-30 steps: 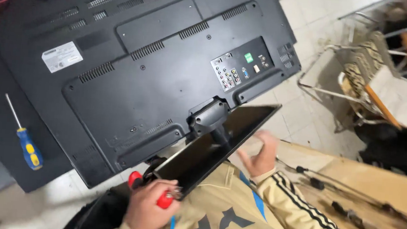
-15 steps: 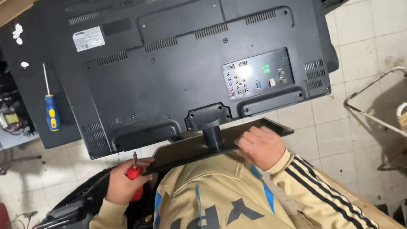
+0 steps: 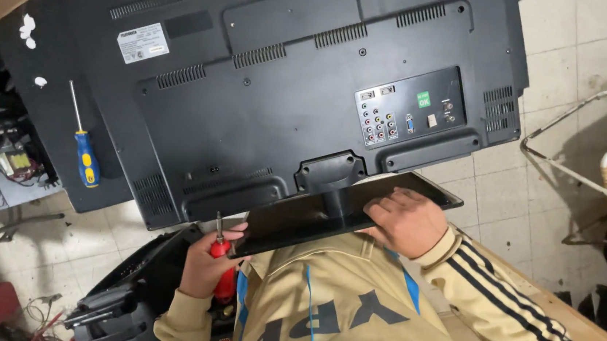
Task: Removing and reattaching a TV stand using an electric screwdriver on a repair bench
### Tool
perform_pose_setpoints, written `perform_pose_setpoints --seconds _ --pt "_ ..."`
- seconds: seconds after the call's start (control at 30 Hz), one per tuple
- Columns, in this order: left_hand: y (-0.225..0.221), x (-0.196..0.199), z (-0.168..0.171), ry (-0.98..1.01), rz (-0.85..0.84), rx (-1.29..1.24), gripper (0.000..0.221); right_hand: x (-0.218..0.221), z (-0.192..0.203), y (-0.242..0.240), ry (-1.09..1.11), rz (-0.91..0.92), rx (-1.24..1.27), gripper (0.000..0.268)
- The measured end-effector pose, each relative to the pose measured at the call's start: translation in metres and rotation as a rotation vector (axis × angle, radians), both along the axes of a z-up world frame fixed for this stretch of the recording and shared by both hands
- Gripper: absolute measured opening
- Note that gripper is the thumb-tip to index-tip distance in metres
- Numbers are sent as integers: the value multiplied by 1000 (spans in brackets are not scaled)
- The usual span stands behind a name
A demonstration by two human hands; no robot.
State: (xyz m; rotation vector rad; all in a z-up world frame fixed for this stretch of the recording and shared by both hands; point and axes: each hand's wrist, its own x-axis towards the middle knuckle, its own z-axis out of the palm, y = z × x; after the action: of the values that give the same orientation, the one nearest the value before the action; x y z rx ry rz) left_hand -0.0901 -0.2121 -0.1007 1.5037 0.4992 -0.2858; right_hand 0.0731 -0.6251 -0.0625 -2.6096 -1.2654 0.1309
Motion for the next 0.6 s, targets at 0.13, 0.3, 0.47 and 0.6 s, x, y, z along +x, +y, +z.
perform_pose_setpoints --seconds 0.13,0.3,0.47,0.6 --pt "26 3 22 405 91 -164 49 5 6 5 -28 9 -42 56" --pt "114 -55 -21 630 244 -449 78 2 -3 0 3 -4 -141 65" --pt "163 -114 -25 503 632 -700 81 1 -1 -1 20 -26 -168 65" --pt "86 -121 3 274 723 -945 67 5 0 1 6 8 -151 65"
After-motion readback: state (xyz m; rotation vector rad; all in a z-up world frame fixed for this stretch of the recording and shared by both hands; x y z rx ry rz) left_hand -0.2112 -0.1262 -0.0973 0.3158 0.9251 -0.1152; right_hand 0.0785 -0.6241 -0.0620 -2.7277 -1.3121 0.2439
